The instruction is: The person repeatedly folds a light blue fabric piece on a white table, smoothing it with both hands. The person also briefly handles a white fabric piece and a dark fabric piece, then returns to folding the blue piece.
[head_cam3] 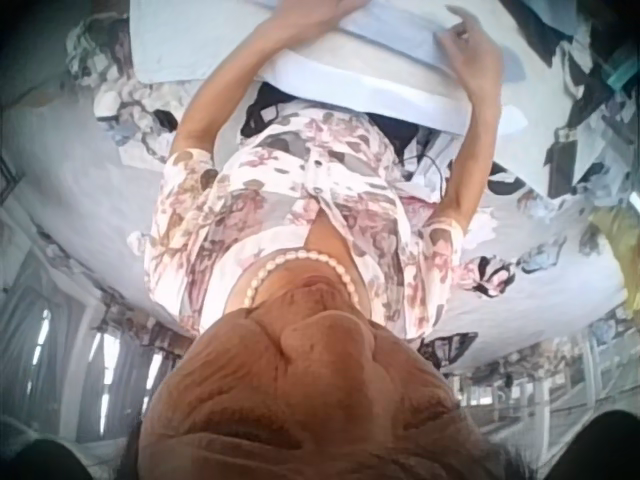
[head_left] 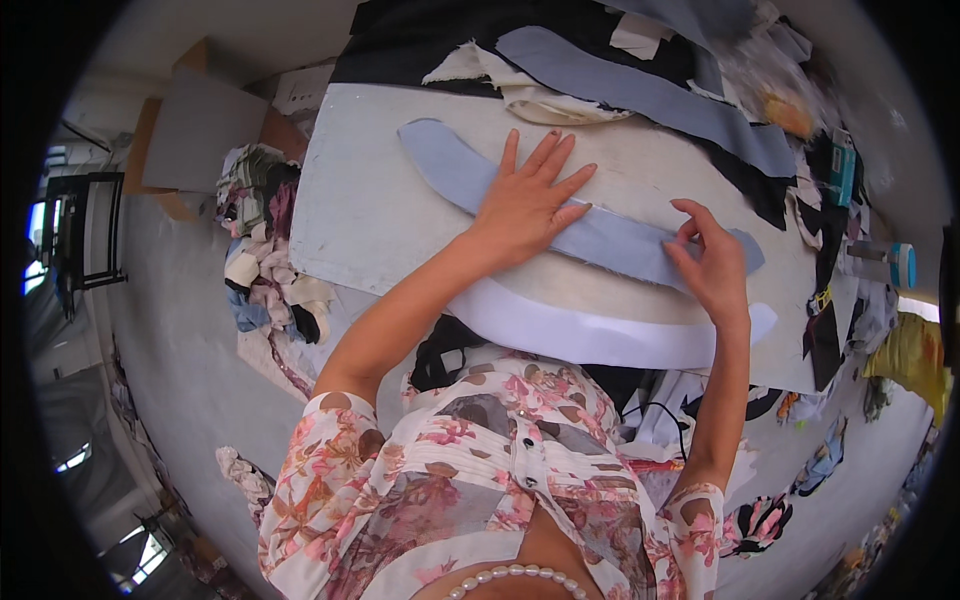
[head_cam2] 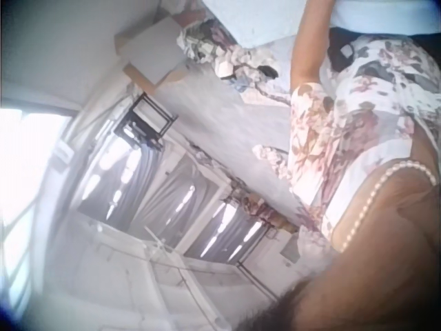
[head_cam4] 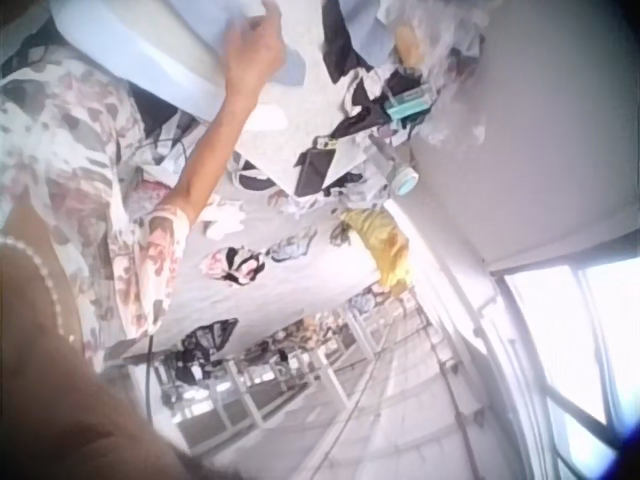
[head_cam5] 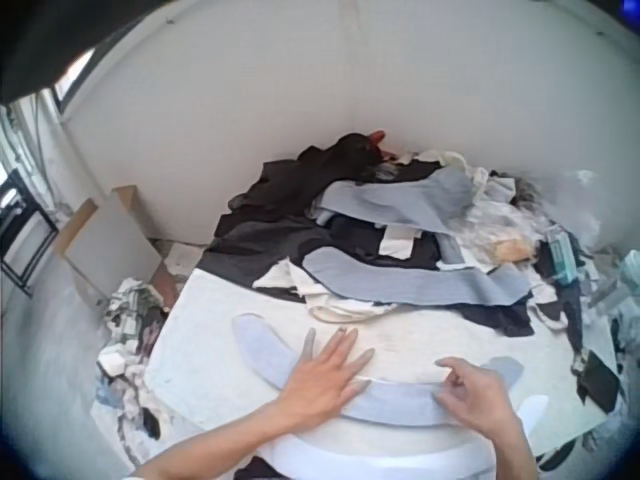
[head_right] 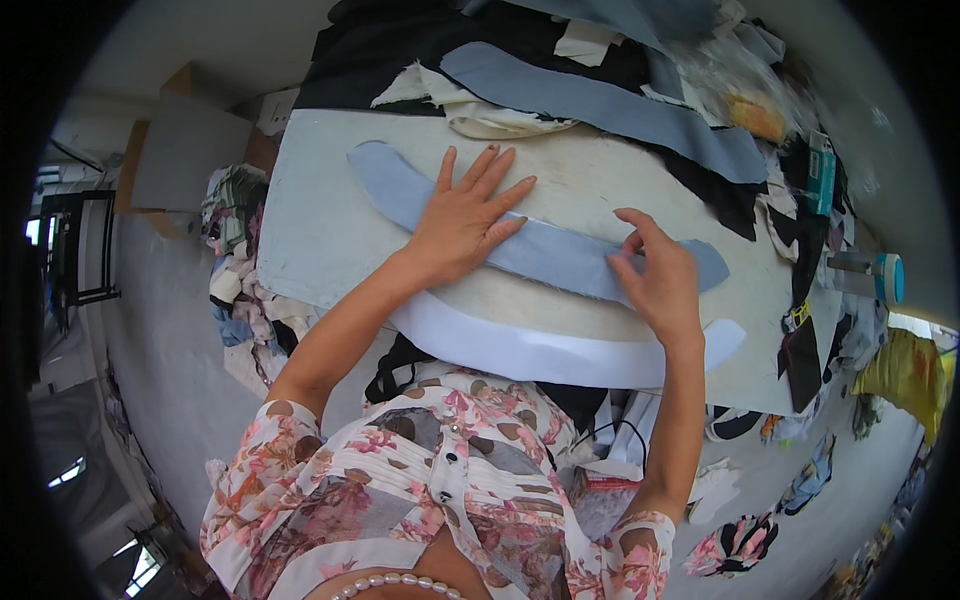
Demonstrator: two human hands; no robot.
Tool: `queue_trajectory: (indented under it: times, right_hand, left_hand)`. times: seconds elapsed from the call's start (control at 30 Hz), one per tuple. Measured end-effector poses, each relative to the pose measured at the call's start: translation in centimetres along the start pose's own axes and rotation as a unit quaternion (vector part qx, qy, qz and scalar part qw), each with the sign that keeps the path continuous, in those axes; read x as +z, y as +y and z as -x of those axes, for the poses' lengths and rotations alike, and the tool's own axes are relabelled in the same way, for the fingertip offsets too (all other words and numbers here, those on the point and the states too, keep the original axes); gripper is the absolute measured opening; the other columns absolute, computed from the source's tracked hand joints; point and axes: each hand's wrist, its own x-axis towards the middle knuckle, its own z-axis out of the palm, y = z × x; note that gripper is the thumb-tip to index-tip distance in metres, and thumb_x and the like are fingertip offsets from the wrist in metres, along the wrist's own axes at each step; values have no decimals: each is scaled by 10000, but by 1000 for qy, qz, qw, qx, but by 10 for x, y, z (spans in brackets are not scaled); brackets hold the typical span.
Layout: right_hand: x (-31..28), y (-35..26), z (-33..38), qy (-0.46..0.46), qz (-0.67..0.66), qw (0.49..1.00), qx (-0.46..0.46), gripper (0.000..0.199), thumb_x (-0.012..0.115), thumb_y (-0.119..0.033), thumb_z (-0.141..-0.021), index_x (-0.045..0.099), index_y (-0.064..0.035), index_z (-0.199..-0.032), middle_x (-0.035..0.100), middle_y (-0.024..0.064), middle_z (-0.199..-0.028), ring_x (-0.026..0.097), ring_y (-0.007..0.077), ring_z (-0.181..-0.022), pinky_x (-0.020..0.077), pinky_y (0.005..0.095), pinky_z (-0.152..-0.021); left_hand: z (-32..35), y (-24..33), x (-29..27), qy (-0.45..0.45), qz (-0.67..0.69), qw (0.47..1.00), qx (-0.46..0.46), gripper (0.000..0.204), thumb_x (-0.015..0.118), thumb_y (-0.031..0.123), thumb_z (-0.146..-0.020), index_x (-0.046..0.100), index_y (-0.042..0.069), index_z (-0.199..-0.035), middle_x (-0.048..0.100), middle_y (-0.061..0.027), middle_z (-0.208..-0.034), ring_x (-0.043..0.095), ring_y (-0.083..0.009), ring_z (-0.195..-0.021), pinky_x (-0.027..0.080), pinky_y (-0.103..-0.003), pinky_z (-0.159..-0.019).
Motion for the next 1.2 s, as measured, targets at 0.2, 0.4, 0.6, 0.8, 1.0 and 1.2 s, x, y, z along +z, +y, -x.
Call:
queue_trajectory:
  times: [0.2, 0.4, 0.6, 0.8, 1.0, 1.2]
  right_hand:
    - [5, 13, 0, 25, 3, 1000, -18, 503, 750, -68, -736, 600, -142, -1209, 594, 45, -743, 593, 235, -661, 462, 333, -624]
    - [5, 9, -1, 17, 16, 1000, -18, 514, 756, -75, -730, 597, -142, -1214, 607, 51, -758, 612, 246, -689, 478, 347, -643]
    - [-26, 28, 12, 4, 5, 999, 40, 521, 748, -79, -717, 610, -127, -1218, 619, 56, -791, 625, 218, -726, 494, 333, -678]
    - [-48, 58, 27, 103, 11, 994, 33, 501, 740, -78, -726, 627, -115, -1213, 630, 67, -830, 610, 178, -722, 504, 297, -707]
    - [-38, 60, 23, 115, 29, 986, 116, 486, 745, -51, -749, 623, -84, -1218, 584, 10, -844, 509, 103, -690, 448, 233, -644]
    - [-44, 75, 31, 144, -47, 973, 176, 497, 744, -59, -776, 611, -113, -1252, 588, 8, -816, 517, 86, -651, 459, 219, -637]
  left_hand:
    - [-2, 2, -1, 3, -23, 1000, -6, 533, 420, 446, -995, 402, 221, -1478, 253, -136, -1574, 147, -277, -1485, 4, -550, -1189]
    - [-28, 57, 14, 20, 9, 997, 76, 615, 434, 509, -970, 393, 163, -1477, 265, -158, -1564, 162, -286, -1481, 18, -553, -1188]
    - [-34, 68, 27, 1, 34, 995, 90, 667, 433, 555, -953, 391, 139, -1474, 280, -152, -1559, 176, -272, -1477, 19, -552, -1189]
    - [-33, 68, 25, -4, 27, 996, 84, 693, 408, 591, -946, 385, 149, -1479, 285, -140, -1559, 178, -265, -1476, 11, -542, -1194]
    - [-34, 68, 24, -6, 25, 996, 86, 684, 412, 584, -948, 384, 155, -1480, 285, -136, -1559, 179, -262, -1476, 12, -542, -1195]
    - [-33, 69, 21, -15, 18, 997, 80, 686, 426, 579, -945, 377, 158, -1485, 275, -132, -1562, 176, -263, -1476, 17, -543, -1196]
